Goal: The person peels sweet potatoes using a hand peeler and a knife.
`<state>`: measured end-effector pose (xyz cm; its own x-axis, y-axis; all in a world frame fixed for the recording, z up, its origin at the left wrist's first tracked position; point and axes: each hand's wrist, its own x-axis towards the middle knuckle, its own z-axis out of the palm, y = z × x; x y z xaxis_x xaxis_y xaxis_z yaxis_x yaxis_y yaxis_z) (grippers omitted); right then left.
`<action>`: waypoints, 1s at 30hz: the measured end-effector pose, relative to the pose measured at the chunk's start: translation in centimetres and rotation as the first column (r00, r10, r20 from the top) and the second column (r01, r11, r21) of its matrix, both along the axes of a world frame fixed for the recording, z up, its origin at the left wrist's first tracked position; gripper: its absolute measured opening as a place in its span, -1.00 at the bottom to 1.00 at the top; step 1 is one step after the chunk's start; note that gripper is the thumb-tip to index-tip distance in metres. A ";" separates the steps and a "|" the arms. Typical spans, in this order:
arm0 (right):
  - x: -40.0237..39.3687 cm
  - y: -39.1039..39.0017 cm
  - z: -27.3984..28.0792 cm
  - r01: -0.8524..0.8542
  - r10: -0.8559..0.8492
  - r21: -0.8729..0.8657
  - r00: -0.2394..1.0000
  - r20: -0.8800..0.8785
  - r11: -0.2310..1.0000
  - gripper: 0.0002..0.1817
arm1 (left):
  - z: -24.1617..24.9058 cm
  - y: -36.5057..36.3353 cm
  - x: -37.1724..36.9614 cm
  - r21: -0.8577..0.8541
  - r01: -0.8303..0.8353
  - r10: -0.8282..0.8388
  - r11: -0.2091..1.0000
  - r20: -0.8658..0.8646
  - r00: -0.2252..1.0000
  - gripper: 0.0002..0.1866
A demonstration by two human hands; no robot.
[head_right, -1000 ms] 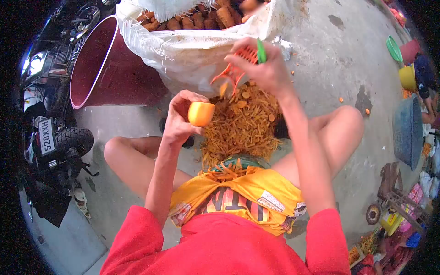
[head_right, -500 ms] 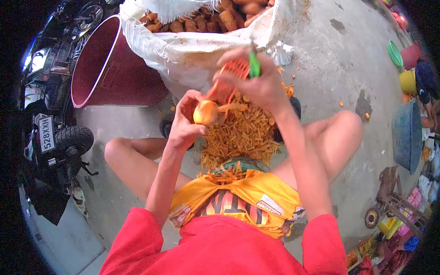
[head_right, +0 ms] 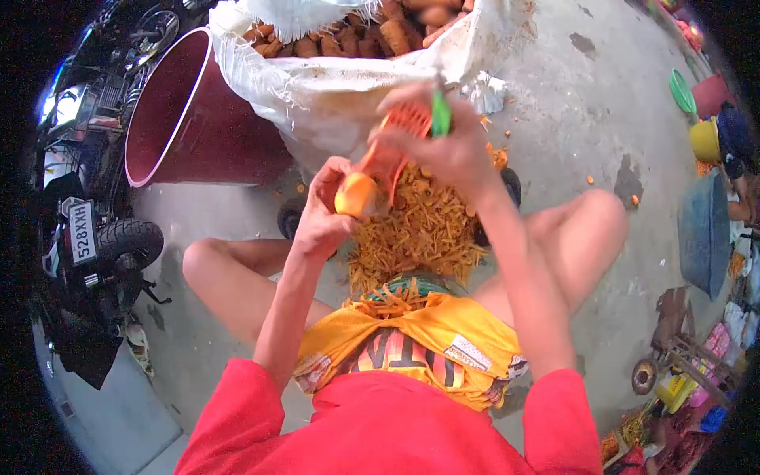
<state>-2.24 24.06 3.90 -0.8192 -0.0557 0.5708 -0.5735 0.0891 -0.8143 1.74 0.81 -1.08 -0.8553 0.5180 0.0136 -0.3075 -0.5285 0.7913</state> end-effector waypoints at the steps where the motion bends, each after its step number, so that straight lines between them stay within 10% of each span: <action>1: -0.1 0.6 -0.5 0.005 -0.005 -0.007 1.000 0.017 1.000 -0.75 | 0.3 -0.2 0.6 -0.007 0.005 -0.005 1.000 0.017 1.000 -0.25; 3: -1.1 1.8 0.5 0.062 -0.014 -0.161 0.958 0.287 0.985 -0.71 | 1.4 -0.1 0.1 -0.003 0.001 -0.001 1.000 0.006 1.000 -0.27; 7: 1.0 -0.6 1.0 -0.042 0.041 0.015 0.998 0.054 0.999 -0.78 | 1.3 0.0 -0.6 -0.033 0.036 -0.039 0.999 -0.079 0.996 -0.28; 9: 0.0 0.9 0.6 0.045 -0.025 -0.053 0.946 0.323 0.998 -0.72 | 1.0 -0.5 0.1 -0.055 0.038 -0.042 0.998 -0.069 0.997 -0.27; 15: 0.2 -0.1 1.2 -0.041 0.042 0.033 0.999 -0.030 0.999 -0.75 | 1.5 0.1 -0.8 -0.025 0.058 -0.060 0.998 -0.121 0.991 -0.26; 18: -0.8 1.6 0.9 0.060 -0.068 0.036 0.961 0.267 0.998 -0.74 | 1.8 -0.2 0.3 0.000 0.068 -0.068 0.998 -0.040 0.997 -0.25; 23: 0.4 0.2 1.2 -0.043 0.042 0.020 0.998 0.046 0.999 -0.78 | 1.6 0.0 -0.4 -0.052 0.018 -0.022 0.999 -0.082 0.996 -0.23; 30: 0.0 1.6 1.6 -0.061 0.081 -0.085 0.965 0.250 0.994 -0.71 | 1.7 -0.3 0.0 -0.005 0.083 -0.083 0.997 -0.086 0.993 -0.22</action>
<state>-2.19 25.68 5.54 -0.9328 -0.0835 0.3506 -0.3508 -0.0126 -0.9364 1.76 0.54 0.61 -0.8050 0.5872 0.0846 -0.2807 -0.5027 0.8177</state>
